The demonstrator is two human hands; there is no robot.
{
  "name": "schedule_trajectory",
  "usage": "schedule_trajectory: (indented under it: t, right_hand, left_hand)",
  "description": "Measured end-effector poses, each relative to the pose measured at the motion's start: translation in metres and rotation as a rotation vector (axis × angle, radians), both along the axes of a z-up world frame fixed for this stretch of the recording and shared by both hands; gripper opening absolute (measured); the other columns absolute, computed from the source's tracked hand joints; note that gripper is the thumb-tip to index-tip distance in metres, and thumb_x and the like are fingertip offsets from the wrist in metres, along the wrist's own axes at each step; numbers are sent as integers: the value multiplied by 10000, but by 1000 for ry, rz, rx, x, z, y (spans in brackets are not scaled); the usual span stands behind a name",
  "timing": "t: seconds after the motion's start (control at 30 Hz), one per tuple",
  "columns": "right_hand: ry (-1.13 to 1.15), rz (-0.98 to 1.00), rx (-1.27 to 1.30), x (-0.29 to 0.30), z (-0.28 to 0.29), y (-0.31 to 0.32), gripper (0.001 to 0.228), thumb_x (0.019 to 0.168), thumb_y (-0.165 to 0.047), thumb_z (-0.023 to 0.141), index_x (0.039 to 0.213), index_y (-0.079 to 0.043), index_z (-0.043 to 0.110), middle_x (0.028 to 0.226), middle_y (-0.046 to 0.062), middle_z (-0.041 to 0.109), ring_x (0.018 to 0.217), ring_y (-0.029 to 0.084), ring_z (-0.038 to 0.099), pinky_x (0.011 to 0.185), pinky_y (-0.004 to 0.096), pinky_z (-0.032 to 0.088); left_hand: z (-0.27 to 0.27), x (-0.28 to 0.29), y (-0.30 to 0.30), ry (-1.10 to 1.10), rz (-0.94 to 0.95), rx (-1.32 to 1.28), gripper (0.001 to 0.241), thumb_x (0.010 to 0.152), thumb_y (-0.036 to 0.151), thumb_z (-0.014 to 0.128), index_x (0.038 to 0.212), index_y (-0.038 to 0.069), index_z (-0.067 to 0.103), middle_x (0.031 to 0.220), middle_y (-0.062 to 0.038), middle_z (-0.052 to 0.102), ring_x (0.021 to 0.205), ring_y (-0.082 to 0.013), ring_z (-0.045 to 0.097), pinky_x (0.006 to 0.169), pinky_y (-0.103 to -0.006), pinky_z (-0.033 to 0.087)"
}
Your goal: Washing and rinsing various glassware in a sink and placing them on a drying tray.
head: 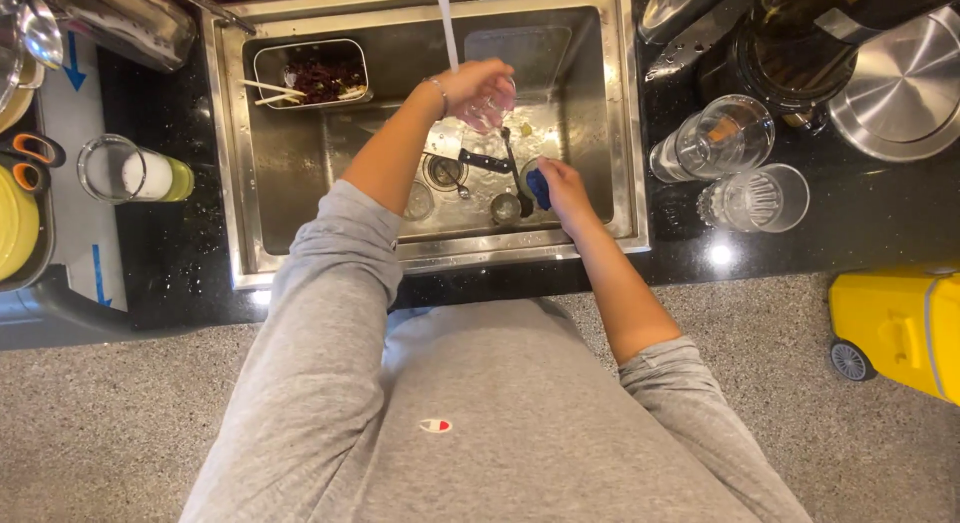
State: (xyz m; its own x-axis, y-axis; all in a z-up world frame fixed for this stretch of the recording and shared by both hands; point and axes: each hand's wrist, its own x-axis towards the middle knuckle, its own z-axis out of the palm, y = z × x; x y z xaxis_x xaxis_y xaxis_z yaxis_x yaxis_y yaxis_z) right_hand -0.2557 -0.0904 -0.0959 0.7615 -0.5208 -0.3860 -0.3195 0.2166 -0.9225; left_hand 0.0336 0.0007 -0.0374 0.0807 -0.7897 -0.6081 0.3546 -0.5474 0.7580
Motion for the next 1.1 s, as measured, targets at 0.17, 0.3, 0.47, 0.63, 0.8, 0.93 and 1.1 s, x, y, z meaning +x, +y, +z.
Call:
schedule_trajectory:
  t: [0.17, 0.3, 0.47, 0.63, 0.8, 0.93, 1.1]
  right_hand:
    - [-4, 35, 30, 0, -2, -1, 388, 1025, -400, 632, 1074, -26, 725, 834, -10, 661, 708, 74, 586, 612, 254, 481]
    - [11, 86, 19, 4, 5, 8, 371, 1013, -372, 618, 1154, -49, 731, 872, -12, 691, 716, 65, 590, 614, 246, 485]
    - [67, 151, 22, 4, 3, 4, 358, 1013, -346, 605, 1173, -44, 709, 868, 4, 687, 690, 90, 595, 578, 266, 476]
    - [7, 216, -119, 3, -5, 2, 364, 1057, -330, 600, 1182, -13, 726, 910, 9, 707, 735, 77, 604, 635, 246, 491]
    - [40, 235, -121, 2, 11, 9, 356, 1061, -337, 583, 1174, -30, 723, 852, 0, 677, 682, 81, 575, 591, 251, 469]
    - [10, 272, -96, 3, 21, 15, 335, 1074, -328, 586, 1126, -25, 718, 845, -8, 664, 684, 77, 565, 594, 248, 464]
    - [11, 387, -198, 4, 2, 11, 316, 1073, -312, 570, 1070, -22, 697, 904, -12, 673, 776, 71, 588, 681, 238, 473]
  left_hand:
    - [-5, -17, 26, 423, 291, -303, 706, 801, 632, 592, 1243, 81, 603, 1278, -170, 678, 1067, -340, 687, 880, -520, 562]
    - [-44, -41, 37, 455, 633, -320, 856, 827, 736, 643, 1329, 48, 555, 1369, -236, 610, 1045, -309, 607, 938, -547, 549]
    - [-28, -43, 39, -171, 363, -24, 867, 671, 709, 743, 1284, 114, 598, 1234, -228, 637, 1024, -400, 714, 852, -508, 615]
    - [-46, -9, 23, -1269, 12, -74, 799, 749, 774, 747, 1205, 120, 684, 1154, -201, 725, 1036, -339, 706, 845, -435, 577]
    - [-20, -29, 57, -131, 298, 128, 790, 684, 743, 524, 1327, 283, 546, 1204, -264, 638, 927, -419, 712, 687, -492, 634]
    - [-72, -48, 108, 51, 391, 153, 838, 710, 756, 523, 1319, 179, 533, 1261, -234, 584, 953, -366, 692, 744, -496, 651]
    - [-92, -65, 162, -1508, 176, -75, 839, 641, 618, 844, 1215, 52, 612, 1146, -157, 665, 967, -296, 708, 787, -381, 606]
